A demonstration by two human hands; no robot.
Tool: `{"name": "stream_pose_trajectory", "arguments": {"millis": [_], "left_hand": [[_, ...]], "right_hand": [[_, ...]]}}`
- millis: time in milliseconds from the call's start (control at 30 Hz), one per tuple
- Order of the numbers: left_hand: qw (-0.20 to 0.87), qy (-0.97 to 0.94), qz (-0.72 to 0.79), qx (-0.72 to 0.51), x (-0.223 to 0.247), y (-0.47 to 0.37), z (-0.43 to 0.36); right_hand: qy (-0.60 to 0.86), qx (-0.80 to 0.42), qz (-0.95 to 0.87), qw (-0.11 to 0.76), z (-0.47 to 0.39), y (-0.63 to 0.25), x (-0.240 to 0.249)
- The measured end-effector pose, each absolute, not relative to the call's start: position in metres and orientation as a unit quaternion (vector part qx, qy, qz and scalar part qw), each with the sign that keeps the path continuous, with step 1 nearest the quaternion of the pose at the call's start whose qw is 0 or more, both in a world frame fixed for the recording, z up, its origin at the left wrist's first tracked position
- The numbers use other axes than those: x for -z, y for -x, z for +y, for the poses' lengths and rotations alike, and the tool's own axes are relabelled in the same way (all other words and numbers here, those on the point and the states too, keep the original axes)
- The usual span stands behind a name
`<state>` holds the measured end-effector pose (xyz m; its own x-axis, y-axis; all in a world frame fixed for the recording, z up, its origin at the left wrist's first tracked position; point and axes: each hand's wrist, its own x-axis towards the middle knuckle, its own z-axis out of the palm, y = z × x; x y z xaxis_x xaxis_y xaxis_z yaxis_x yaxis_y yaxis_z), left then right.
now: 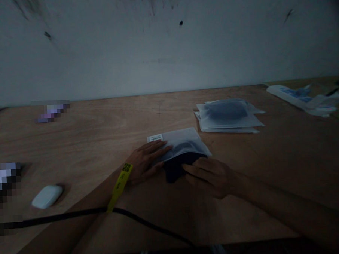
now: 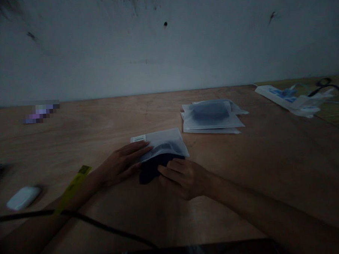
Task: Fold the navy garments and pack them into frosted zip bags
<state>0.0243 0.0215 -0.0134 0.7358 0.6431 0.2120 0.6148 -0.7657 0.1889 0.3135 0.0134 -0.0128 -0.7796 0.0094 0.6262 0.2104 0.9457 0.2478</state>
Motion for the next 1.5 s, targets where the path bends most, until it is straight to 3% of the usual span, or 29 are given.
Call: {"name": "stream_pose_trajectory", "arguments": {"millis": [267, 500, 600, 867, 1067, 1267, 1367, 1500], "left_hand": [[0.035, -0.925, 0.366, -0.096, 0.018, -0.019, 0.029], [-0.074, -0.890, 0.414, -0.175, 0.030, -0.003, 0.045], [-0.048, -0.886, 0.434, -0.157, 0.030, -0.003, 0.047], [0.001, -0.883, 0.450, -0.134, 0.024, -0.009, 0.037], [0.037, -0.913, 0.372, -0.166, 0.015, -0.013, 0.028], [0.117, -0.939, 0.292, -0.139, 0.009, -0.014, 0.027], [0.109, -0.935, 0.314, -0.126, 0.011, -0.015, 0.027], [0.077, -0.926, 0.343, -0.136, 0.013, -0.017, 0.027]], "right_hand": [[-0.051, 0.137, -0.937, 0.317, 0.000, -0.311, 0.016], [-0.008, -0.008, -0.951, 0.308, 0.007, -0.310, 0.011], [0.034, -0.075, -0.941, 0.328, 0.014, -0.313, 0.011], [0.134, -0.068, -0.896, 0.418, 0.017, -0.313, 0.016], [0.336, -0.250, -0.757, 0.501, 0.025, -0.314, 0.015], [0.404, -0.438, -0.586, 0.549, 0.050, -0.317, 0.035], [0.438, -0.392, -0.616, 0.526, 0.054, -0.318, 0.036], [0.432, -0.147, -0.748, 0.482, 0.044, -0.319, 0.021]]}}
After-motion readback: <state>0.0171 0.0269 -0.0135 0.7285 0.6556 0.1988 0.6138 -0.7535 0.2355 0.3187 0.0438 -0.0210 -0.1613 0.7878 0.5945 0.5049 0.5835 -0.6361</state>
